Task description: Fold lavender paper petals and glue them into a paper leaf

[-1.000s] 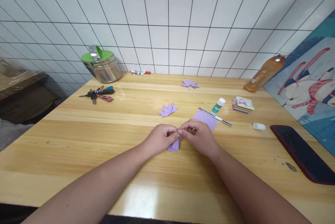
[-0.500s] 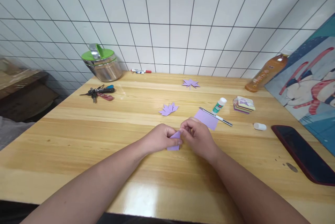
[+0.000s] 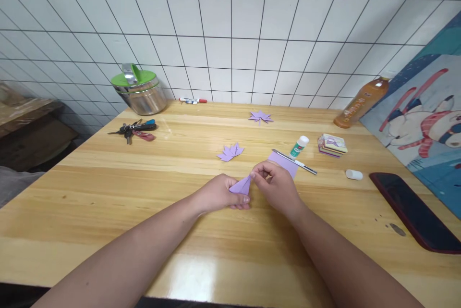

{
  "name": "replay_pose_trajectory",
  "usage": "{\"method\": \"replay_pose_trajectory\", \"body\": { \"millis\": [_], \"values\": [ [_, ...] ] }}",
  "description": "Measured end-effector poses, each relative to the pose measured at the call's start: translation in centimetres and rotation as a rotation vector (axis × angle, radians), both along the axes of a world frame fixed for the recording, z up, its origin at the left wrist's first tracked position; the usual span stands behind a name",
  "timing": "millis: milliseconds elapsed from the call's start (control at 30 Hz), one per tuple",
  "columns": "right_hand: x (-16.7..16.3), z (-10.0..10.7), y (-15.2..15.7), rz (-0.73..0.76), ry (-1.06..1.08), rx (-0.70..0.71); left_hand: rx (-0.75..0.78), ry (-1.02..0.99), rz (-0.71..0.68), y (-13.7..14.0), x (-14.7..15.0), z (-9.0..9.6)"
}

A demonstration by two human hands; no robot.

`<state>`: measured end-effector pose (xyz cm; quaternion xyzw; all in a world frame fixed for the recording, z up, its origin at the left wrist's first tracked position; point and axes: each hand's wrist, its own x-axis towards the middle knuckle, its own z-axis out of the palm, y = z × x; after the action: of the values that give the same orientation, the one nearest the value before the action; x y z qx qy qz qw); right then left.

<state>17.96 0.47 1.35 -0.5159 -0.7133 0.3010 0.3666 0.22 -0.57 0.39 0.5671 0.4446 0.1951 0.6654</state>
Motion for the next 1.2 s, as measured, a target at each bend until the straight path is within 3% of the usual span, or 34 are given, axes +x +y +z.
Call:
{"method": "replay_pose_trajectory", "body": {
  "millis": [167, 333, 467, 567, 700, 833, 933, 1033, 1100, 1167, 1200],
  "values": [
    [0.7, -0.2, 0.7, -0.109, 0.216, -0.132, -0.028, -0.027, 0.147, 0.1, 0.0, -0.3],
    [0.5, -0.5, 0.8, 0.012, 0.406, -0.353, -0.001, -0.050, 0.217, 0.3, -0.1, -0.4],
    [0.5, -0.7, 0.9, 0.080, 0.313, -0.323, 0.140, -0.127, 0.051, 0.0, -0.4, 0.7],
    [0.9, -0.7, 0.7, 0.214, 0.071, -0.203, 0.189, -0.109, 0.082, 0.0, -0.8, 1.3],
    [1.0, -0.8, 0.2, 0.425, -0.176, -0.031, 0.243, -0.034, 0.170, 0.4, -0.7, 0.2],
    [0.8, -1.7, 0.2, 0.328, -0.145, -0.131, 0.235, -0.020, 0.314, 0.7, -0.1, -1.1],
    [0.8, -2.2, 0.4, 0.311, -0.054, -0.241, 0.368, 0.075, 0.359, 0.6, 0.0, -0.8],
    [1.0, -2.1, 0.6, 0.274, -0.170, -0.148, 0.770, 0.354, 0.202, 0.1, -0.5, 0.4],
    [1.3, -1.8, 0.8, 0.274, -0.287, -0.063, 1.053, 0.499, -0.098, -0.2, -0.8, 1.1],
    [1.7, -1.5, 1.1, 0.274, -0.356, 0.012, 1.186, 0.570, -0.346, -0.5, -0.9, 1.4],
    [2.0, -1.4, 1.2, 0.257, -0.373, 0.045, 1.211, 0.596, -0.402, -0.7, -0.8, 1.4]
  ]
}}
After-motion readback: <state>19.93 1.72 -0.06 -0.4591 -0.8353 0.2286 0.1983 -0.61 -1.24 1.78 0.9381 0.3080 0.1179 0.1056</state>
